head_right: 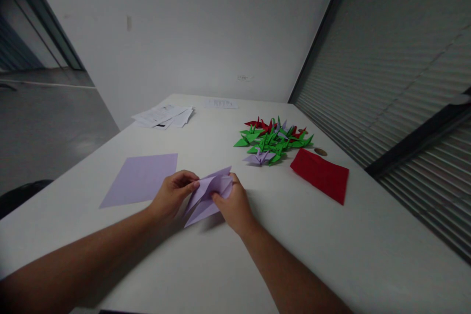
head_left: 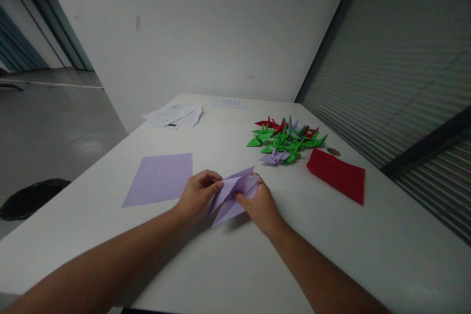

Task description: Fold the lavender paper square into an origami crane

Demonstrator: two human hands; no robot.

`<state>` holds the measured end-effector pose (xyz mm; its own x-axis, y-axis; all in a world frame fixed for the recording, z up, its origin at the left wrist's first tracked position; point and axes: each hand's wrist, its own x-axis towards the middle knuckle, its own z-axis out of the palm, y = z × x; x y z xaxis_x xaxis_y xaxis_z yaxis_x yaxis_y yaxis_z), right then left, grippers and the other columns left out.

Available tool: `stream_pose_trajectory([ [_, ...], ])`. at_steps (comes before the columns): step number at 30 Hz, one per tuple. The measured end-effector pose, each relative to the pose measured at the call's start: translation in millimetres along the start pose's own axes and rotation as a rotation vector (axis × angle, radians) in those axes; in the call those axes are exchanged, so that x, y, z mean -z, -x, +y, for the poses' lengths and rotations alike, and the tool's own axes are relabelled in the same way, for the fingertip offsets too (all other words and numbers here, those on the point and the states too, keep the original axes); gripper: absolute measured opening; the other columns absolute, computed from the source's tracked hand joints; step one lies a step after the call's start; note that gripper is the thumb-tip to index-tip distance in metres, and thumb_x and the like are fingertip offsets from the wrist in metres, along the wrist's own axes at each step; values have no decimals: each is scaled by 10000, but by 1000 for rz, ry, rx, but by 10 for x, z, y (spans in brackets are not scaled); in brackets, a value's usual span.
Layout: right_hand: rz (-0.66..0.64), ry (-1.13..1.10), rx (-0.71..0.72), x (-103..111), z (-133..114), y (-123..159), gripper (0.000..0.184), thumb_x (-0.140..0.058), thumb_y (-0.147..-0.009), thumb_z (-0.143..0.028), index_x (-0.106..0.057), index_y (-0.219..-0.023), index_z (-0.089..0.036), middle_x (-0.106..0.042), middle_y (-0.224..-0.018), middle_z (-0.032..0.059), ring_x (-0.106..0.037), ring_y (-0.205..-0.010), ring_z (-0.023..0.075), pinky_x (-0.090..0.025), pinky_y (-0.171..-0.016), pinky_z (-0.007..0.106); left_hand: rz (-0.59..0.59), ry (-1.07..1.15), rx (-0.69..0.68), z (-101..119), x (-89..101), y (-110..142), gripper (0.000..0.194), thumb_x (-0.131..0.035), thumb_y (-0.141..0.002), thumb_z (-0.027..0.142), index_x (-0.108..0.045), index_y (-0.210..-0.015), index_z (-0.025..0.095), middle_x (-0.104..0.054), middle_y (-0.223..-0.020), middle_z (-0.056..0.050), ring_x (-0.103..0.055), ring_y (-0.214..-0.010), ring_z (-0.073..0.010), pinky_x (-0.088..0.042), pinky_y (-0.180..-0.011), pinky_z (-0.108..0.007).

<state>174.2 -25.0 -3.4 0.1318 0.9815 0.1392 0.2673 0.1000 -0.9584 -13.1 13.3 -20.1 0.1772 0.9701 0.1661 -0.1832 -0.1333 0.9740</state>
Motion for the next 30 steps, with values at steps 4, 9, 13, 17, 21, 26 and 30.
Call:
stream_pose_trajectory([
  [4,-2,-9,-10,-5,-23,10,367,-702,-685,-205,-551,-1019,-221,-725,-889,25,-693,-778,225,-551,-710,333,23,66,17,11,-25,6,273,-870,-724,300,-686,-885,179,-696,-753,3,-616,-686,-123,-460,-645,-230],
  [9,-15,-13,-17,-6,-26,25,376,-716,-692,-228,-546,-1028,-228,-729,-900,26,-694,-793,229,-553,-703,329,44,52,1,51,-48,14,252,-859,-726,286,-666,-845,175,-682,-740,3,-607,-683,-122,-446,-638,-226],
  [13,-23,-37,-22,-16,9,19,373,-723,-698,-232,-552,-1028,-228,-728,-887,21,-691,-769,225,-548,-674,320,17,14,0,54,-44,15,198,-831,-754,295,-683,-797,171,-660,-728,9,-578,-666,-114,-426,-621,-225],
  [17,-30,-40,-14,-24,33,4,374,-708,-703,-205,-558,-1045,-217,-732,-906,26,-694,-783,220,-552,-701,324,9,2,43,48,-50,17,219,-837,-747,322,-686,-785,169,-652,-711,12,-563,-645,-112,-418,-607,-230],
  [21,-30,1,-12,-12,35,4,377,-712,-700,-219,-548,-1040,-219,-726,-904,26,-695,-794,226,-560,-730,344,27,3,50,52,-61,15,244,-854,-717,322,-671,-763,167,-655,-698,10,-564,-634,-118,-422,-595,-234],
  [26,-60,-75,18,-10,65,17,397,-741,-729,-276,-545,-1072,-231,-726,-960,43,-703,-834,233,-572,-748,355,82,40,19,75,-61,8,250,-866,-700,297,-658,-754,170,-671,-701,7,-579,-646,-118,-433,-611,-231],
  [30,-97,-195,28,29,105,-7,487,-742,-782,-389,-490,-1174,-248,-728,-1006,63,-715,-852,240,-571,-703,343,100,61,15,102,-52,3,276,-877,-675,299,-640,-740,173,-671,-691,9,-582,-633,-117,-433,-604,-229],
])
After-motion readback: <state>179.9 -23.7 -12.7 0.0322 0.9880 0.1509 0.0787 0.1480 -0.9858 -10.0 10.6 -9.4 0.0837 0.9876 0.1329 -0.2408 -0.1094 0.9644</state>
